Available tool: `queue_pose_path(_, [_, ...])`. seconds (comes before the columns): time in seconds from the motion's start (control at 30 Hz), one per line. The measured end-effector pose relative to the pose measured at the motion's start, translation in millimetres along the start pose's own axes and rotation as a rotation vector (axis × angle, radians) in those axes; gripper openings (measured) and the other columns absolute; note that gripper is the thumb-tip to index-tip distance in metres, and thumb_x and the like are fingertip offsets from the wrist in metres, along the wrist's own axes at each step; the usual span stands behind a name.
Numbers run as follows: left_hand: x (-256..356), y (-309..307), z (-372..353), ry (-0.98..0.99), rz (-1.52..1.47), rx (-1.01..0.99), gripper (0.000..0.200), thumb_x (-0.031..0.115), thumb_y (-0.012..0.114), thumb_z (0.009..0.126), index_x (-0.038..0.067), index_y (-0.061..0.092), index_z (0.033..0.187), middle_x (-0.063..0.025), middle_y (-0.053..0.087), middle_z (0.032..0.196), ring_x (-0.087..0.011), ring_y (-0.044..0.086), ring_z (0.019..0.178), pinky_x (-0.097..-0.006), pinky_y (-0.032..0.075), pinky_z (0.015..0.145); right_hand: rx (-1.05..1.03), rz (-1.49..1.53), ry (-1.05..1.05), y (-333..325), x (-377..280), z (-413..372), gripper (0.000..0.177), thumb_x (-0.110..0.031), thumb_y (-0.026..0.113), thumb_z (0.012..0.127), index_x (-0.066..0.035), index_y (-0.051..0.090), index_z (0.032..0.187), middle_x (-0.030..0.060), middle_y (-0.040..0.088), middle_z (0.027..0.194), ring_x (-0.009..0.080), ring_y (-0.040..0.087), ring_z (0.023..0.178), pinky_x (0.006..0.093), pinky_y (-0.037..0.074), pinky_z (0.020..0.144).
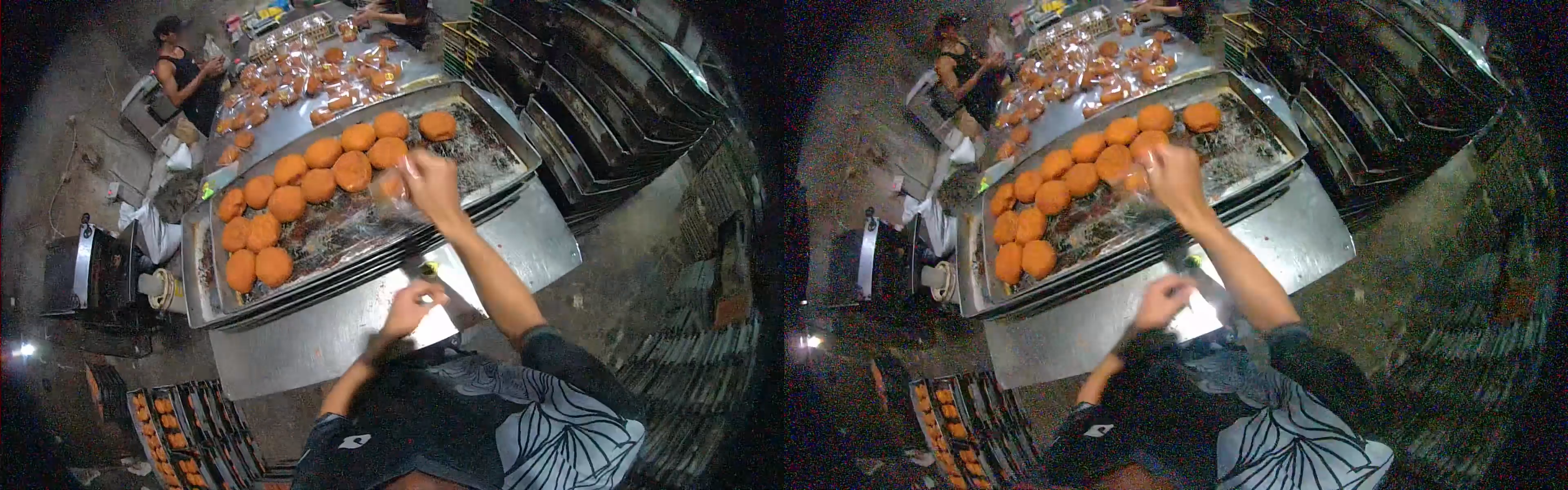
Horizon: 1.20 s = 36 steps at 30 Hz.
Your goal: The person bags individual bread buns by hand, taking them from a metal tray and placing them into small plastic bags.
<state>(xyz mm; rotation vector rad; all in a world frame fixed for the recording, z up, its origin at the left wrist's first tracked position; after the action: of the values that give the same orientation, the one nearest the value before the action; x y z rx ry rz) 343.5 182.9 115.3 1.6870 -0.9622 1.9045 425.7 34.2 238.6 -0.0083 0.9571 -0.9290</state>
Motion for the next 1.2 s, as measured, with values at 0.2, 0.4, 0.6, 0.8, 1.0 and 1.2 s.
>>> queue_pose_path(0.2, [-149, 74, 21, 0.051, 0.589, -0.265, 0.026, 0.019, 0.056, 0.072, -0.004, 0.057, 0.084, -0.0226, 0.054, 0.085, -0.0363, 0.05, 0.087, -0.0429, 0.039, 0.075, -0.386, 0.216, -0.041, 14, -1, -14, 0.087, -0.019, 0.066, 0.068, 0.002, 0.01, 0.131, 0.0257, 0.024, 0.131, 0.0347, 0.029, 0.119, 0.0368, 0.025, 0.098])
queue_pose_path(0.4, [-177, 34, 27, 0.059, -0.078, -0.276, 0.022, 0.017, 0.055, 0.078, -0.002, 0.058, 0.09, -0.008, 0.06, 0.085, -0.0136, 0.056, 0.076, -0.0265, 0.045, 0.071, -0.883, 0.28, 0.609, -59, 98, -226, 0.027, -0.029, 0.059, 0.076, -0.001, 0.06, 0.076, 0.0057, 0.058, 0.06, 0.0114, 0.053, 0.055, 0.0259, 0.043, 0.052])
queue_pose_path(0.6, [-125, 62, 18, -0.108, -0.283, -0.201, 0.027, 0.025, 0.061, 0.076, 0.004, 0.061, 0.093, -0.0039, 0.062, 0.085, -0.0113, 0.055, 0.08, -0.0287, 0.044, 0.074, -0.748, 0.083, 0.441, -76, 99, -228, 0.027, -0.026, 0.051, 0.081, -0.001, 0.047, 0.074, 0.0174, 0.054, 0.06, 0.0331, 0.055, 0.056, 0.0349, 0.042, 0.051])
queue_pose_path(0.8, [-62, 75, 29, -0.078, 0.205, 0.203, 0.014, 0.013, 0.06, 0.075, 0.001, 0.062, 0.083, -0.0094, 0.063, 0.071, -0.0144, 0.06, 0.062, -0.0273, 0.047, 0.057, -0.469, 0.047, 0.664, -76, 74, -230, 0.012, -0.013, 0.04, 0.087, -0.002, 0.041, 0.08, 0.0142, 0.055, 0.058, 0.0248, 0.056, 0.048, 0.032, 0.043, 0.045])
queue_pose_path(1.0, [32, 5, 25, -0.01, 0.064, 0.288, 0.012, 0.008, 0.061, 0.069, 0.001, 0.061, 0.078, -0.011, 0.06, 0.073, -0.0218, 0.059, 0.064, -0.0298, 0.045, 0.058, -0.317, -0.051, 0.263, -49, 53, -184, 0.013, -0.008, 0.048, 0.084, -0.001, 0.037, 0.079, 0.0131, 0.057, 0.063, 0.0163, 0.056, 0.046, 0.0278, 0.042, 0.041])
queue_pose_path(1.2, [40, -20, 4, 0.157, 0.289, 0.429, 0.011, 0.003, 0.059, 0.067, 0.0, 0.062, 0.077, -0.0128, 0.057, 0.076, -0.0259, 0.056, 0.074, -0.0324, 0.044, 0.062, -0.797, 0.244, 0.852, -22, 12, -163, 0.028, -0.007, 0.042, 0.083, -0.002, 0.049, 0.11, 0.0079, 0.059, 0.064, 0.0124, 0.052, 0.041, 0.0262, 0.041, 0.034])
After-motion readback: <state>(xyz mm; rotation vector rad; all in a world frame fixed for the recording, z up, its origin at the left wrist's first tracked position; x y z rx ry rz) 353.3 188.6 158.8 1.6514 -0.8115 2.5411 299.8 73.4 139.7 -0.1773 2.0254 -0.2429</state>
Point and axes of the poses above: each hand's wrist, its own z-axis towards the middle knuckle, its own y-axis out of the palm, x = y × z, the point moved 1 cm from there along z, towards the middle knuckle
